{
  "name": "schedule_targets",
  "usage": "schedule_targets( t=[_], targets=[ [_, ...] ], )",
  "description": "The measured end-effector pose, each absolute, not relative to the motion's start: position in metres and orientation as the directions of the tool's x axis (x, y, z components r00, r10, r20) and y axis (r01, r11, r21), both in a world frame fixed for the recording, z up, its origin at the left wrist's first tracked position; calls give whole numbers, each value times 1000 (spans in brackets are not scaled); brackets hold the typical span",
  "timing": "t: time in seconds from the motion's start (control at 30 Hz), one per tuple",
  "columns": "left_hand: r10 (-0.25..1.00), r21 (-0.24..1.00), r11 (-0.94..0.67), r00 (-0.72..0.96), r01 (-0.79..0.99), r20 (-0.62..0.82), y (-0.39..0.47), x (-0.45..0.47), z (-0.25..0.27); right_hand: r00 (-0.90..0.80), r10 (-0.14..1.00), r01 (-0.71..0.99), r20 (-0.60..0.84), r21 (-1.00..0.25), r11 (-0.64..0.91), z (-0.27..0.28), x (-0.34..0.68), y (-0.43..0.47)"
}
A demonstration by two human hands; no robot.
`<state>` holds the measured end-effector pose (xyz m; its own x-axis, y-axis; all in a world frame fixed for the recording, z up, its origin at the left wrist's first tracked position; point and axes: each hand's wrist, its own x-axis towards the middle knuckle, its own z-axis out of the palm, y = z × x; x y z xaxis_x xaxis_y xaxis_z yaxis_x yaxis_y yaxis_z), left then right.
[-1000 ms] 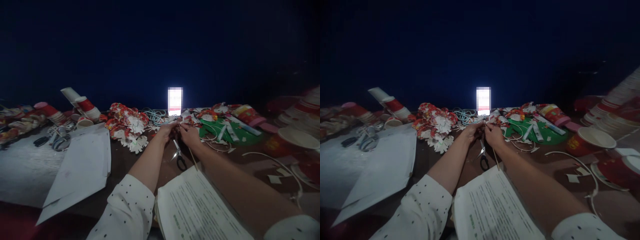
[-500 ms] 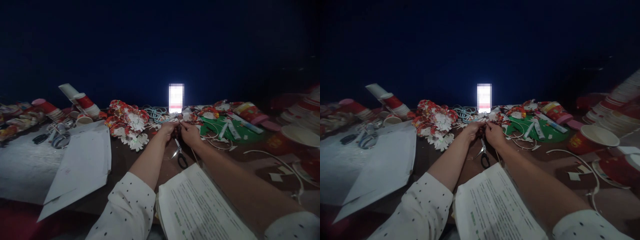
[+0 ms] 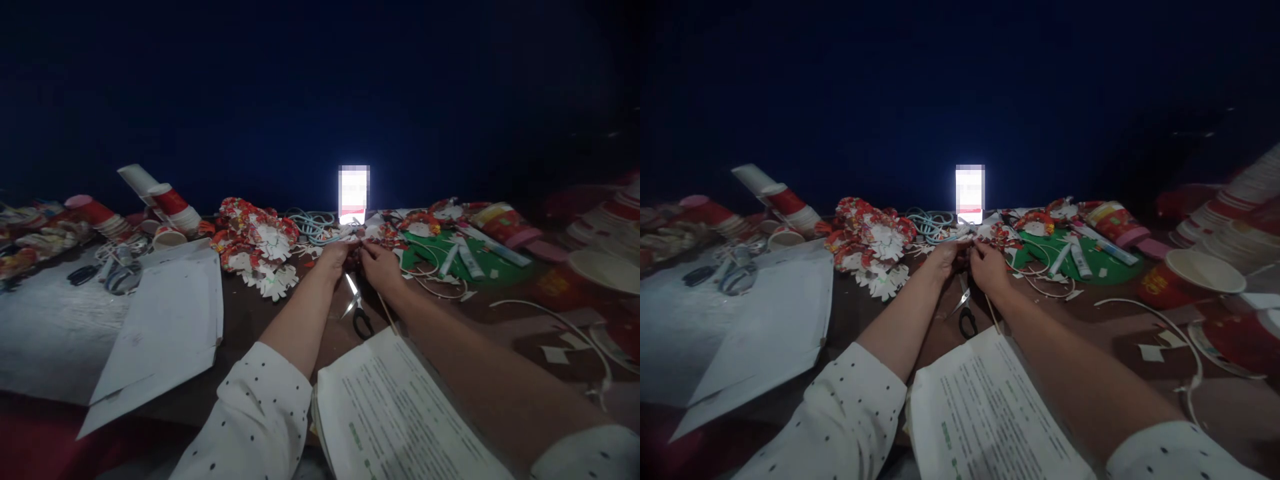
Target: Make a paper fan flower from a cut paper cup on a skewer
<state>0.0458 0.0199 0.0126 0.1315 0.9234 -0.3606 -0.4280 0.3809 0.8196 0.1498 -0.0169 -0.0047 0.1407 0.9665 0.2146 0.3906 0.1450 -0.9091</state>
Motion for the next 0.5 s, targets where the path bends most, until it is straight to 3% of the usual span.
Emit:
schedule_targets(
  t=[0.2, 0.5],
  targets=[
    [921, 828, 388, 146, -404, -360, 20, 45, 13, 144, 987, 207, 69, -978, 38, -6, 147, -16],
    [917, 811, 399, 183, -427, -355, 16, 40, 18, 191, 977, 261, 98, -964, 46, 0, 152, -16]
  ],
)
